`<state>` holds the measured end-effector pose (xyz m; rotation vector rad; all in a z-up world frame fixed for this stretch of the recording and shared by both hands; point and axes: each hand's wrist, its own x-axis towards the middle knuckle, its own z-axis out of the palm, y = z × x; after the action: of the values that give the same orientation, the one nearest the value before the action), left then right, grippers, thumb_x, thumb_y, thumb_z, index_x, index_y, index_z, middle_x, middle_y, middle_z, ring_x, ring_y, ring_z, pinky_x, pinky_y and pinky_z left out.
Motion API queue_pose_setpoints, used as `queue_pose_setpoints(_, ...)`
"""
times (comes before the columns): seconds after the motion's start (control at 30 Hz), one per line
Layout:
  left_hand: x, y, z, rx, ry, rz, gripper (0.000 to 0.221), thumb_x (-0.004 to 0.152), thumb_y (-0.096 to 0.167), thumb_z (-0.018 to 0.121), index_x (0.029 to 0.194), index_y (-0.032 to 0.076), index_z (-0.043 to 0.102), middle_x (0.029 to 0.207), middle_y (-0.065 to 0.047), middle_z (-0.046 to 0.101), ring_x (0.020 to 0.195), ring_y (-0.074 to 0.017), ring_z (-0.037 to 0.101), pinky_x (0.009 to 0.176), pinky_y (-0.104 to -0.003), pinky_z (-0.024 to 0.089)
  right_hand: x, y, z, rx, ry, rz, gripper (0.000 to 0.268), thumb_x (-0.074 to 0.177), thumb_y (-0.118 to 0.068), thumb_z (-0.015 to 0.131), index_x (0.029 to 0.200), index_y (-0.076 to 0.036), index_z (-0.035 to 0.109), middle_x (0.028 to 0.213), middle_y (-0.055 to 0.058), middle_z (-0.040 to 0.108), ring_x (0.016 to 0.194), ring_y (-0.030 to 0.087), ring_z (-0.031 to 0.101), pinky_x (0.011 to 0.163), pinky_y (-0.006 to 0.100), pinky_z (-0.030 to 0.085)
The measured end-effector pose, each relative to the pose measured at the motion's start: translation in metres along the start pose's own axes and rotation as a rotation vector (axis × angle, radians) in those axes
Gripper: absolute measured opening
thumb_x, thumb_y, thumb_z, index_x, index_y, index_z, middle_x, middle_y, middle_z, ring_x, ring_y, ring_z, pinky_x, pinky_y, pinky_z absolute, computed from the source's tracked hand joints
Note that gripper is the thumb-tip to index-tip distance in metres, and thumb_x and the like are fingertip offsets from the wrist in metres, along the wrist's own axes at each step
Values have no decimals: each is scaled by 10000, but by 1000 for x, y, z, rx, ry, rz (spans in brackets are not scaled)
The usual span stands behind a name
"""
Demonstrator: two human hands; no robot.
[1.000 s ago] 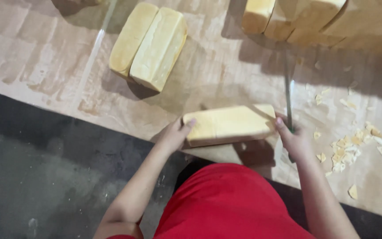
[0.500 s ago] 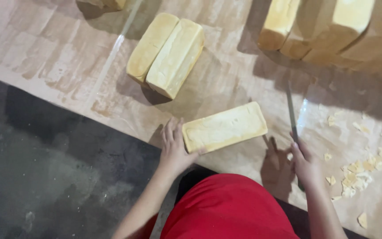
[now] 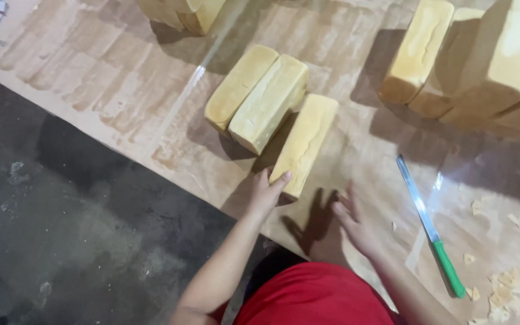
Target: The person uses a knife to trim the crusts off several loaves of bread, rotating each loaf to reach all sides before stacking the finished pieces.
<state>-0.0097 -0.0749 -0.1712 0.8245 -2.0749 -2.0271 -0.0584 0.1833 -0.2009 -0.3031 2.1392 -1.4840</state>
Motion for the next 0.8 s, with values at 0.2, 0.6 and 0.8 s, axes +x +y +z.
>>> queue_pose_setpoints(0.2, -11, 2, 6, 299, 419, 543, 414, 961, 159, 705, 1320, 0, 574, 1366, -202, 462, 1282, -345, 483, 1064, -413, 430, 94, -61, 91, 146, 48, -267, 1030, 985, -337, 624, 1596, -28, -146, 1676, 266, 216, 1507, 334, 360, 1175, 378, 342)
queue_pose_setpoints(0.6, 29, 103, -65, 873, 247, 772, 113, 840, 104, 755, 919, 108, 674, 940, -54, 625, 932, -282, 615, 798, -412, 527, 102, -90, 71, 141, -68, -167, 959, 983, -320, 627, 1616, -57, -44, 1684, 240, 166, 1488, 348, 356, 1119, 396, 431)
queue_pose_setpoints(0.8, 30, 127, -59, 1141, 219, 834, 97, 805, 116, 731, 873, 119, 661, 888, -62, 620, 862, -279, 639, 693, -409, 540, 78, -93, -5, 19, 70, -4, 821, 940, -217, 649, 1639, -149, 225, 1572, 188, 440, 1360, 316, 536, 1062, 388, 493)
